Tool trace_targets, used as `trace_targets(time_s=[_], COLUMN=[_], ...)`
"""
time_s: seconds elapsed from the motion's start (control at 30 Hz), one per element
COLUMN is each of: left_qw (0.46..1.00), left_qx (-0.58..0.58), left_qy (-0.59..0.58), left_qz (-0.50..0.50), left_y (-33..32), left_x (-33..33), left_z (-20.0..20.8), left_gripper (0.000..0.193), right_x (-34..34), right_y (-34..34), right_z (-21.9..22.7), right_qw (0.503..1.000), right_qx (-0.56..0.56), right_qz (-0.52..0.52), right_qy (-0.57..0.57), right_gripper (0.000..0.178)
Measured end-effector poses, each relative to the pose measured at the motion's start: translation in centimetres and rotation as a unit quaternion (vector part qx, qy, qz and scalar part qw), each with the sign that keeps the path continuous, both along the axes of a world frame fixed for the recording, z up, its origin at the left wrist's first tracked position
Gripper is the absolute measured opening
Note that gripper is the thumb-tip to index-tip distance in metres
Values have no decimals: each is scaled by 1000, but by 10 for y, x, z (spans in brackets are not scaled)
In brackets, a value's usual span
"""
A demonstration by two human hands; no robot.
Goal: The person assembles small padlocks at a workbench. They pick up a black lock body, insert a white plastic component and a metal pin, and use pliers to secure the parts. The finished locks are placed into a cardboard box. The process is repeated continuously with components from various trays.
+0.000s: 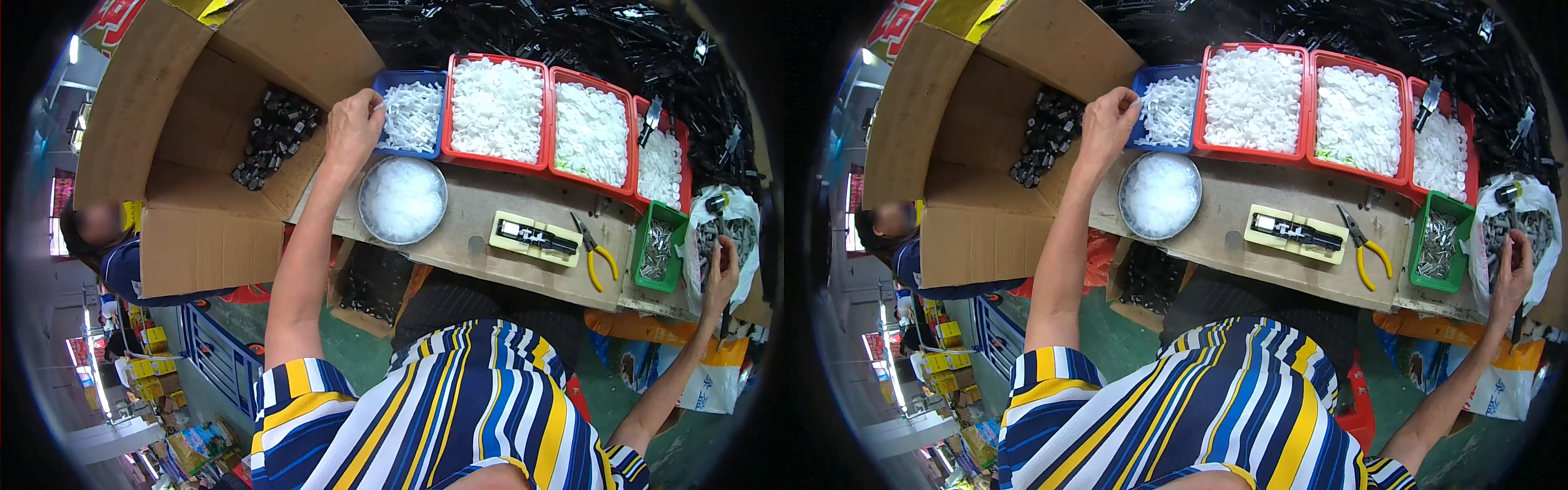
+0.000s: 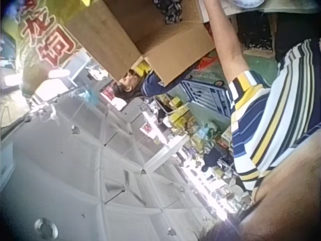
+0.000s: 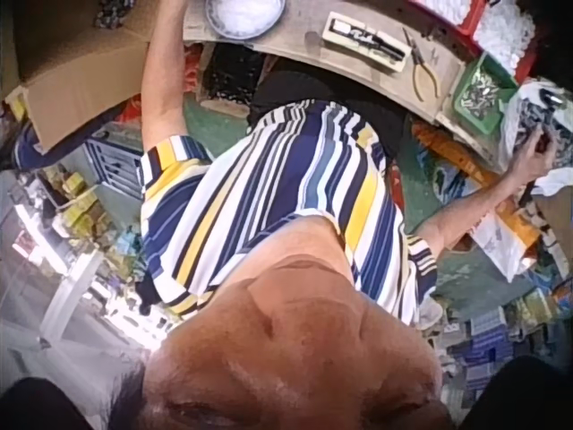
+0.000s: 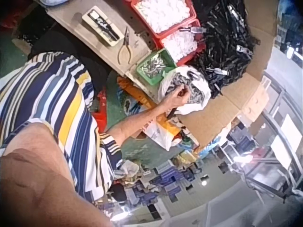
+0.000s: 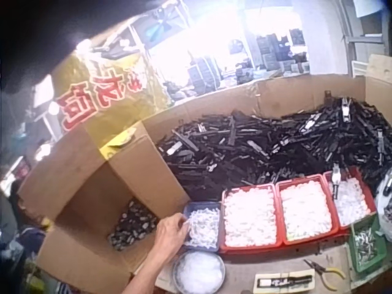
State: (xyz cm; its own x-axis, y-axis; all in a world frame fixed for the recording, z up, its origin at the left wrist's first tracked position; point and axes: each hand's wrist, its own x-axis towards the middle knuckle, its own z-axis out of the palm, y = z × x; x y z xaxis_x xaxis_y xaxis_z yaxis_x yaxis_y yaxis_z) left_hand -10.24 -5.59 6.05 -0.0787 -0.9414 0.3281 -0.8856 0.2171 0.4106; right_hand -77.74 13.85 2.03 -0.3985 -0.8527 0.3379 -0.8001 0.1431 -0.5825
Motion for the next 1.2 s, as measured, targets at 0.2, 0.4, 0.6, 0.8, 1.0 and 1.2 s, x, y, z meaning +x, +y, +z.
trace_targets(time_s=[0.2,0.4,0.6,0.8,1.0,1.2], left_qw=[996,981,968,983,984,952], left_qx=[-31,-6,31,-2,-33,-7], left_qy=[36,-102,-156,-76,97,259], left_qz=[-77,-162,-193,-167,-144,-160], left_y=[25,57,71,80,102,132], left_x=[13,7,-4,-9,-33,-74], left_z=[25,31,13,29,43,20], left_gripper=[15,16,15,10,15,16], right_x=[-11,20,50,85,221,325], right_y=[6,7,1,8,-5,-26], right_z=[14,35,46,55,64,53], right_qw=[999,998,998,993,935,812], right_qx=[30,-41,-37,-67,-62,29], right_qz=[0,10,52,79,150,261], right_qy=[25,-43,-20,-58,-315,-521], right_gripper=[24,26,26,26,15,14])
